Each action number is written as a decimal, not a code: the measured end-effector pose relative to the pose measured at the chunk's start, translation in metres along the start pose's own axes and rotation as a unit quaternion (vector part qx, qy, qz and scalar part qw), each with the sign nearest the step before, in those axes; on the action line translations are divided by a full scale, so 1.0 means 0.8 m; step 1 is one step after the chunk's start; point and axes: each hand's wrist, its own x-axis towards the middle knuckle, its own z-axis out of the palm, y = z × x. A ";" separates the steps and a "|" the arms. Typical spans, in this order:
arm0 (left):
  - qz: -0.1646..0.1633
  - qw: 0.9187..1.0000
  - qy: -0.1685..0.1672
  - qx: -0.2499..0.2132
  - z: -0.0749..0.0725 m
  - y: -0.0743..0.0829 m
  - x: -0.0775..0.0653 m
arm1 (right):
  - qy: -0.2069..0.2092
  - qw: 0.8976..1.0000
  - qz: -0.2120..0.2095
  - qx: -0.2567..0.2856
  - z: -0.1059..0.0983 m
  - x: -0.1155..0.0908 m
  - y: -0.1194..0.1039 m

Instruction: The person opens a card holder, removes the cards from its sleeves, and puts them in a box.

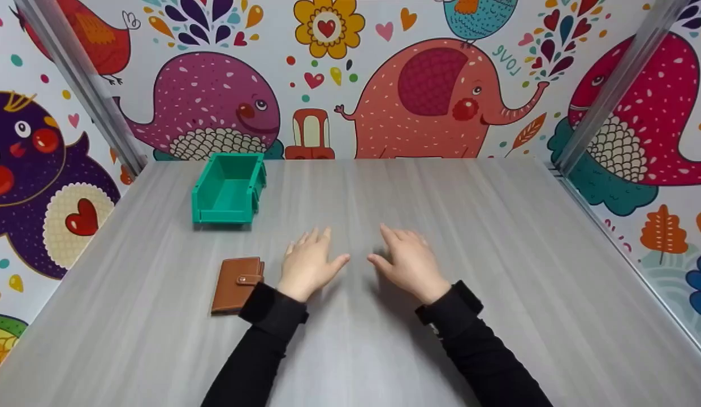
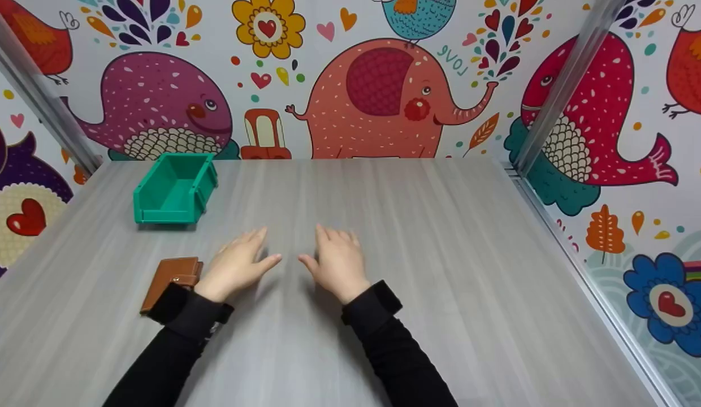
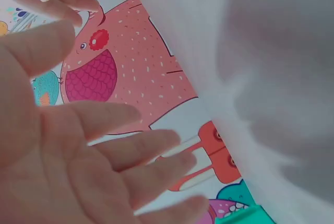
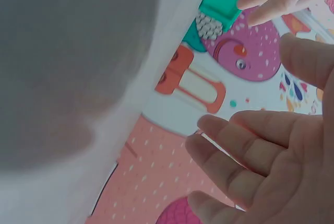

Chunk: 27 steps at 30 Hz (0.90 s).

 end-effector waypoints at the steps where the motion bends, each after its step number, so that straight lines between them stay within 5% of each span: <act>1: 0.000 1.000 0.003 -0.001 -0.002 -0.004 -0.001 | 0.001 1.000 -0.004 0.004 0.001 0.002 -0.005; 10: -0.008 0.999 0.040 -0.005 -0.026 -0.042 -0.013 | -0.013 0.998 -0.053 0.022 0.011 0.017 -0.046; 27: -0.112 0.993 0.033 -0.007 -0.083 -0.111 -0.040 | -0.070 0.993 -0.080 0.042 0.041 0.030 -0.104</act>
